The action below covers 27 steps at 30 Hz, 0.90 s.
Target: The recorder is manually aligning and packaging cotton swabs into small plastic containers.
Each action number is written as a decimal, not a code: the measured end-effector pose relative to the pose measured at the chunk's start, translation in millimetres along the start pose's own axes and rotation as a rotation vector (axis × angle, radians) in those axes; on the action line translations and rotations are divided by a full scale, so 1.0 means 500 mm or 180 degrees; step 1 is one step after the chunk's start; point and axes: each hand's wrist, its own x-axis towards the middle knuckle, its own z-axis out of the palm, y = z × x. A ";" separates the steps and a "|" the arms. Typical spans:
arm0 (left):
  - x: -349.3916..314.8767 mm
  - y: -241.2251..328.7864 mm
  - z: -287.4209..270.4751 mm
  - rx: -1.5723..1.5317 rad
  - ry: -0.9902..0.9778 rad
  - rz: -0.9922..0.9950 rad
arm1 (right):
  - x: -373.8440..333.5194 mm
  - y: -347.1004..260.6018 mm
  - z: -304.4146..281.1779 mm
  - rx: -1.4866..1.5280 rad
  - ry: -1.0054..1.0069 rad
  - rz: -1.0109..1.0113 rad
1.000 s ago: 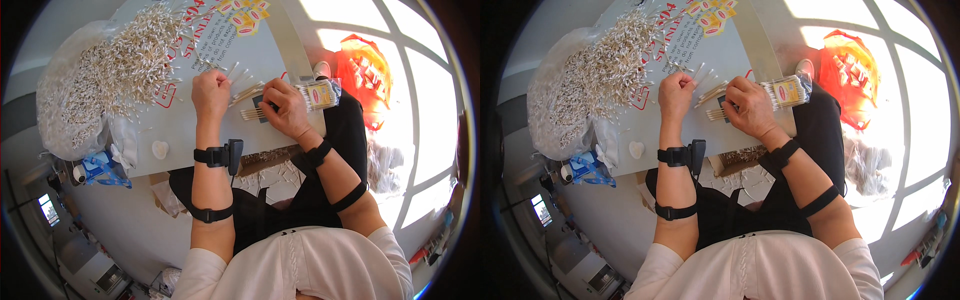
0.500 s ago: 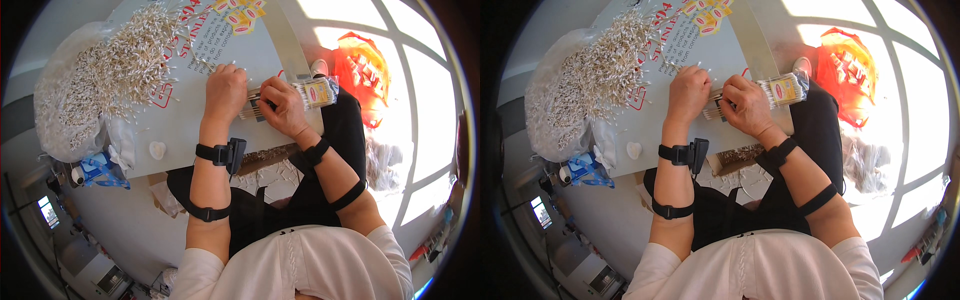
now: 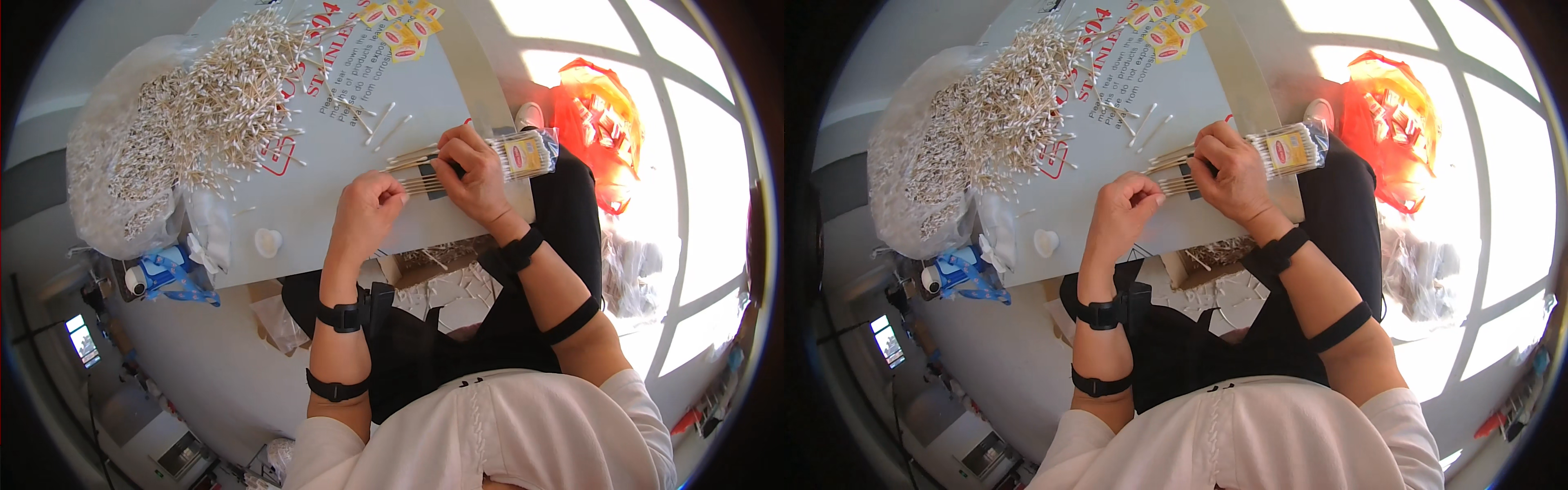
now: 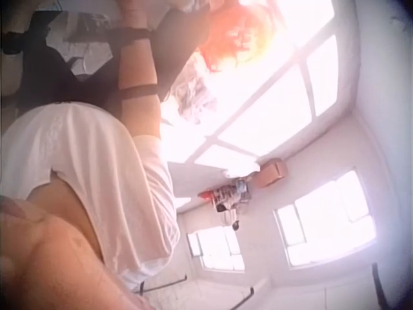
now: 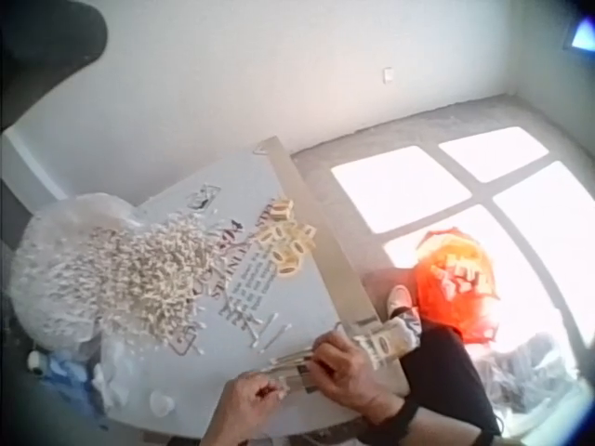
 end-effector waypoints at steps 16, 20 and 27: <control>0.157 -0.025 -0.030 0.1237 0.2309 -0.0723 | 0.002 -0.004 -0.003 -0.0160 -0.0112 -0.0055; 0.200 -0.010 -0.041 0.1360 0.2247 -0.1198 | 0.002 -0.003 -0.002 -0.0143 -0.0146 -0.0089; 0.188 -0.010 -0.048 0.1075 0.1317 -0.0452 | 0.002 -0.006 0.000 0.0097 0.0094 0.0030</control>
